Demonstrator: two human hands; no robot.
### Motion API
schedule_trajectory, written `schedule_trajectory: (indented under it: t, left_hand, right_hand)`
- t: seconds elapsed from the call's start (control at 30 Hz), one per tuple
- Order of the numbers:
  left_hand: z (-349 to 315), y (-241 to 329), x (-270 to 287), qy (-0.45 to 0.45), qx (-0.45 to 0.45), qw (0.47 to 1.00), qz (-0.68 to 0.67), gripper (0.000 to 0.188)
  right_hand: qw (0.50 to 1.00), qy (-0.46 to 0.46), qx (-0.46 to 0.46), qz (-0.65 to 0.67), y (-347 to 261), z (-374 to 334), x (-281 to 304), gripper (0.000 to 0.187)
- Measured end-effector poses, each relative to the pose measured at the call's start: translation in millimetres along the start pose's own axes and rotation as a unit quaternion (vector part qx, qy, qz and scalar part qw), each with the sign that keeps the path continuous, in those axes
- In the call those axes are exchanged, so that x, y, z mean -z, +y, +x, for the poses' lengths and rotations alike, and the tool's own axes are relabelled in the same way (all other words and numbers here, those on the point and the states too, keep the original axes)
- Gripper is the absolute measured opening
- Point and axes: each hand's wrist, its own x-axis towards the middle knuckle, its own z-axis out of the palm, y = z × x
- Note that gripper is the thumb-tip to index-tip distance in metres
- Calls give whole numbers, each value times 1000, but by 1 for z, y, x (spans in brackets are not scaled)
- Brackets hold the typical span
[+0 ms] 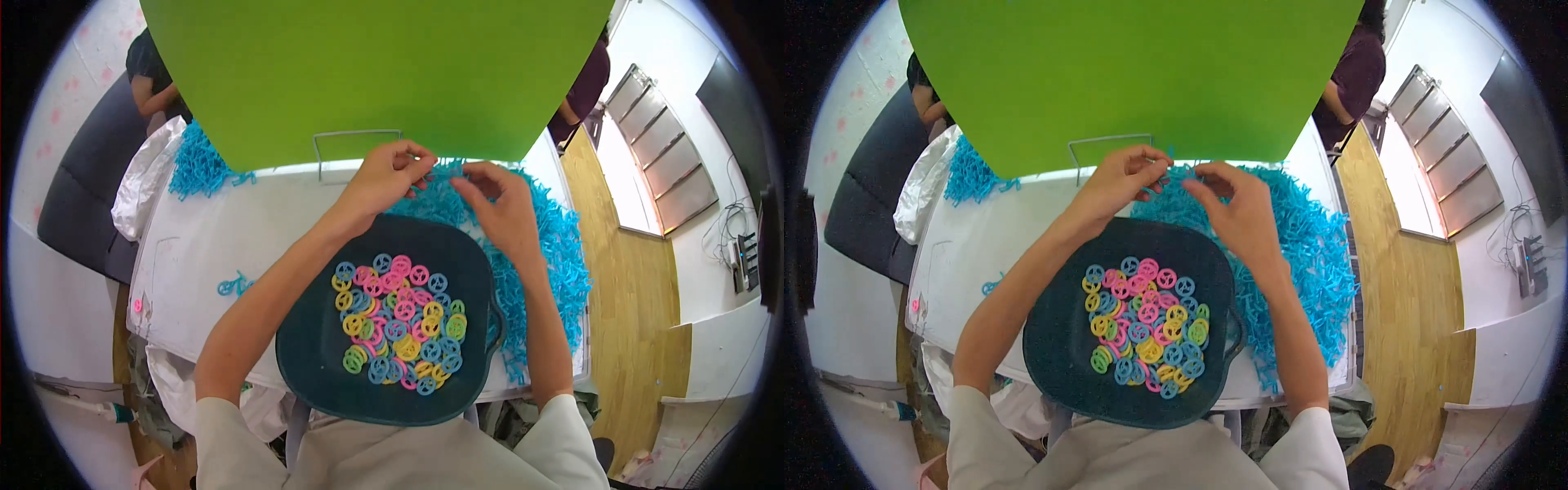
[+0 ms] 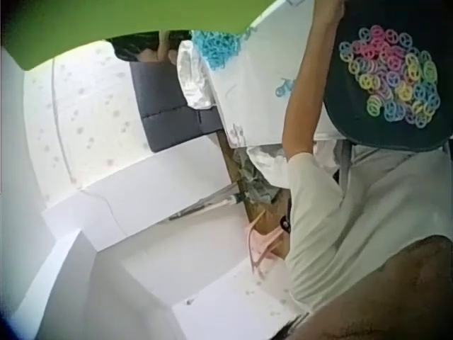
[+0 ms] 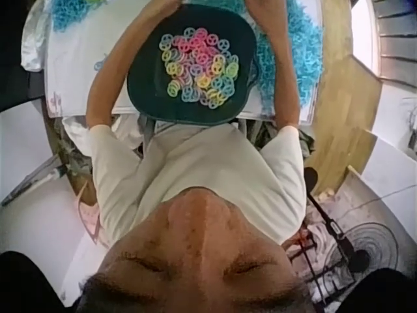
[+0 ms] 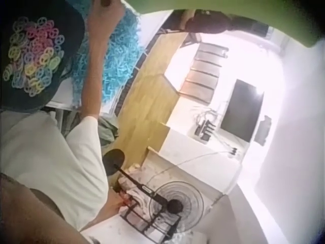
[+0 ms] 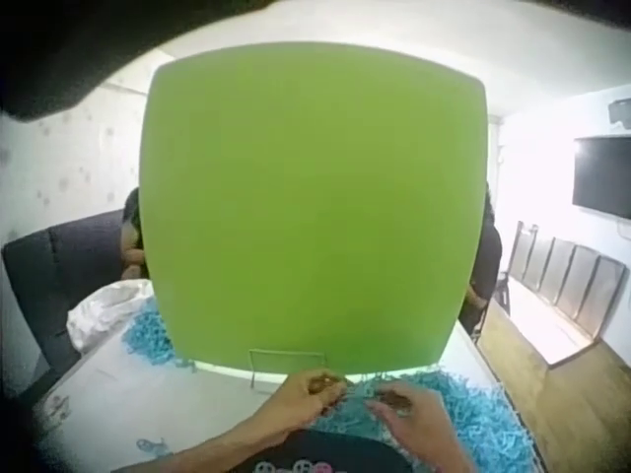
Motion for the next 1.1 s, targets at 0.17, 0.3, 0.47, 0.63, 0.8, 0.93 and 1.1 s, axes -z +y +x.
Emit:
schedule_trajectory:
  t: [0.17,0.3,0.47,0.63,0.8,0.93,1.1]
  left_hand:
    - [-48,-21,6,138,-208,909,335,14]
    - [-75,-46,-11,-86,-201,847,485,20]
    - [-79,-64,-17,-89,-218,797,557,23]
    - [-75,-30,-2,9,-238,855,461,23]
    - [-81,9,6,118,-107,987,1,14]
    - [-85,13,5,72,-92,992,-47,18]
    - [-92,14,0,59,-24,986,-153,19]
  right_hand:
    - [992,35,-30,113,-3,-3,2,23]
    - [992,16,-6,125,-11,-6,-1,24]
    - [972,-36,-67,221,-4,-8,-8,23]
    - [968,-42,-62,239,-21,-10,-9,17]
    - [993,-48,-17,108,-25,-16,-19,15]
    - [992,-58,10,113,-33,-24,-24,13]
    - [984,-69,113,123,-27,-23,-29,13]
